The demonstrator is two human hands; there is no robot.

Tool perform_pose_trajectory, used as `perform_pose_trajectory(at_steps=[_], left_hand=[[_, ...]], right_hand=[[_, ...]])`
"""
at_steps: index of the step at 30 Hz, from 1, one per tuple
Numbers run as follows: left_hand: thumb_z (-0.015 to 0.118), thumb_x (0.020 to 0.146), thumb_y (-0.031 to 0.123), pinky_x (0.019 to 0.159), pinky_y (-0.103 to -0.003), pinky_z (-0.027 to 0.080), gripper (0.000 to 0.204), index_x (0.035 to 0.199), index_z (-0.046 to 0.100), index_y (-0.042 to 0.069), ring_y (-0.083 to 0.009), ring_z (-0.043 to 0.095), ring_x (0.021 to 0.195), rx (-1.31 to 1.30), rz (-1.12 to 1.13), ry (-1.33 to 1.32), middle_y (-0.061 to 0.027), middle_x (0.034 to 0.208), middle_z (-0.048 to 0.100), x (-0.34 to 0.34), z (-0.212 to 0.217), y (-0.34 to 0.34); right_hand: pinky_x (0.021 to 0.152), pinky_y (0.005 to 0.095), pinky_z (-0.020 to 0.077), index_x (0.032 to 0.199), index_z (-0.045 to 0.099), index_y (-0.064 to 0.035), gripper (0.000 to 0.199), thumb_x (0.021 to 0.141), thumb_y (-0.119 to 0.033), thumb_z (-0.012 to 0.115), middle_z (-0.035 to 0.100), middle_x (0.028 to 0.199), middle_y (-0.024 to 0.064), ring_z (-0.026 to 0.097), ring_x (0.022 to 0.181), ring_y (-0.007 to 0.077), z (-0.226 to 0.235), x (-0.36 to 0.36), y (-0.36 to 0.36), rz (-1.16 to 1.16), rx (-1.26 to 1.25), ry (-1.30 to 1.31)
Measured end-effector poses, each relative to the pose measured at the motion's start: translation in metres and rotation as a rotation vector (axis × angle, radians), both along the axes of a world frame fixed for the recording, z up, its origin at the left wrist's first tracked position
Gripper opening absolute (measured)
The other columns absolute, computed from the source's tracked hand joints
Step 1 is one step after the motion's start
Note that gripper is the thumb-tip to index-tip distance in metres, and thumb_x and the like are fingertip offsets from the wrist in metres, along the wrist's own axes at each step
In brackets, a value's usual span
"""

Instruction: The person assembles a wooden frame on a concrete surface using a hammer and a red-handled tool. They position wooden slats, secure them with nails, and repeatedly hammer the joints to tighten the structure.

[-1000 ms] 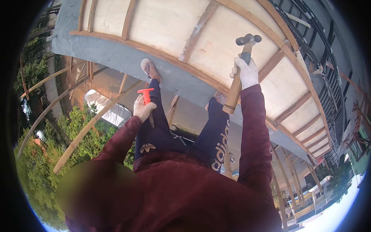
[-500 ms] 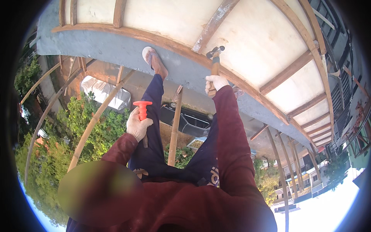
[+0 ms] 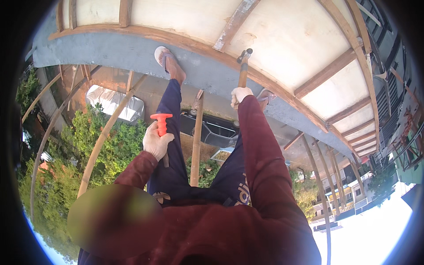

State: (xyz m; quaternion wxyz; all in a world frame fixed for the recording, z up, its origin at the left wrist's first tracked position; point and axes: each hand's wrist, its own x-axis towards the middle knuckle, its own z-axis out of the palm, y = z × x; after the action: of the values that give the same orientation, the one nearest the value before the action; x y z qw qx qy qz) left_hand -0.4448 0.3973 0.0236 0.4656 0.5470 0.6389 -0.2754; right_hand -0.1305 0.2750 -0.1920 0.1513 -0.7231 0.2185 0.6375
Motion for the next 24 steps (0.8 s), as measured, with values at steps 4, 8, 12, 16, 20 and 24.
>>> perform_pose_trajectory(at_steps=[4, 8, 12, 16, 20, 24], left_hand=[[0.075, 0.071, 0.033, 0.099, -0.047, 0.048, 0.039, 0.095, 0.070, 0.003, -0.0384, 0.061, 0.112, -0.026, 0.085, -0.018, -0.0180, 0.111, 0.066, -0.011, -0.008, -0.007], [0.075, 0.070, 0.032, 0.097, -0.047, 0.049, 0.035, 0.091, 0.069, 0.003, -0.0399, 0.061, 0.109, 0.036, 0.064, -0.016, -0.0187, 0.107, 0.066, -0.006, -0.010, -0.005], [0.073, 0.071, 0.034, 0.097, -0.047, 0.049, 0.035, 0.087, 0.071, 0.003, -0.0393, 0.061, 0.110, 0.046, -0.017, -0.047, -0.0182, 0.107, 0.066, -0.016, -0.010, -0.009], [0.075, 0.070, 0.033, 0.098, -0.047, 0.050, 0.037, 0.091, 0.071, 0.003, -0.0391, 0.061, 0.111, 0.025, 0.114, -0.036, -0.0182, 0.108, 0.066, -0.021, -0.003, 0.006], [0.075, 0.071, 0.032, 0.102, -0.046, 0.047, 0.041, 0.101, 0.071, 0.004, -0.0384, 0.060, 0.117, 0.056, 0.126, -0.086, -0.0180, 0.113, 0.066, -0.032, -0.002, 0.021], [0.076, 0.071, 0.032, 0.104, -0.046, 0.047, 0.042, 0.103, 0.071, 0.005, -0.0379, 0.058, 0.120, 0.131, 0.177, -0.101, -0.0162, 0.116, 0.066, -0.039, 0.002, 0.022]], right_hand=[[0.043, 0.0362, 0.0476, 0.090, 0.059, -0.0043, 0.009, 0.090, -0.005, 0.068, 0.055, 0.064, 0.0036, 0.053, 0.046, 0.0185, 0.038, 0.062, 0.016, -0.174, 0.063, 0.116], [0.044, 0.0348, 0.0494, 0.098, 0.053, -0.0005, 0.019, 0.085, -0.007, 0.066, 0.056, 0.071, 0.0082, 0.055, 0.051, 0.0165, 0.096, 0.073, 0.062, -0.052, 0.408, -0.326], [0.046, 0.0334, 0.0504, 0.101, 0.054, -0.0015, 0.020, 0.089, -0.008, 0.068, 0.057, 0.068, 0.0081, 0.058, 0.053, 0.0180, 0.131, 0.054, 0.172, -0.340, 0.747, -0.666], [0.044, 0.0331, 0.0484, 0.100, 0.054, -0.0020, 0.016, 0.090, -0.007, 0.066, 0.058, 0.064, 0.0079, 0.059, 0.051, 0.0184, 0.078, 0.017, 0.266, -0.487, 0.963, -0.720], [0.038, 0.0377, 0.0447, 0.098, 0.053, -0.0025, 0.013, 0.086, -0.001, 0.057, 0.055, 0.056, 0.0077, 0.058, 0.044, 0.0201, -0.014, -0.113, 0.229, -0.151, 0.536, -0.319], [0.051, 0.0411, 0.0522, 0.075, 0.062, -0.0001, 0.019, 0.091, -0.011, 0.064, 0.062, 0.063, 0.0127, 0.063, 0.052, 0.0277, -0.059, -0.111, 0.210, -0.028, 0.255, 0.450]])
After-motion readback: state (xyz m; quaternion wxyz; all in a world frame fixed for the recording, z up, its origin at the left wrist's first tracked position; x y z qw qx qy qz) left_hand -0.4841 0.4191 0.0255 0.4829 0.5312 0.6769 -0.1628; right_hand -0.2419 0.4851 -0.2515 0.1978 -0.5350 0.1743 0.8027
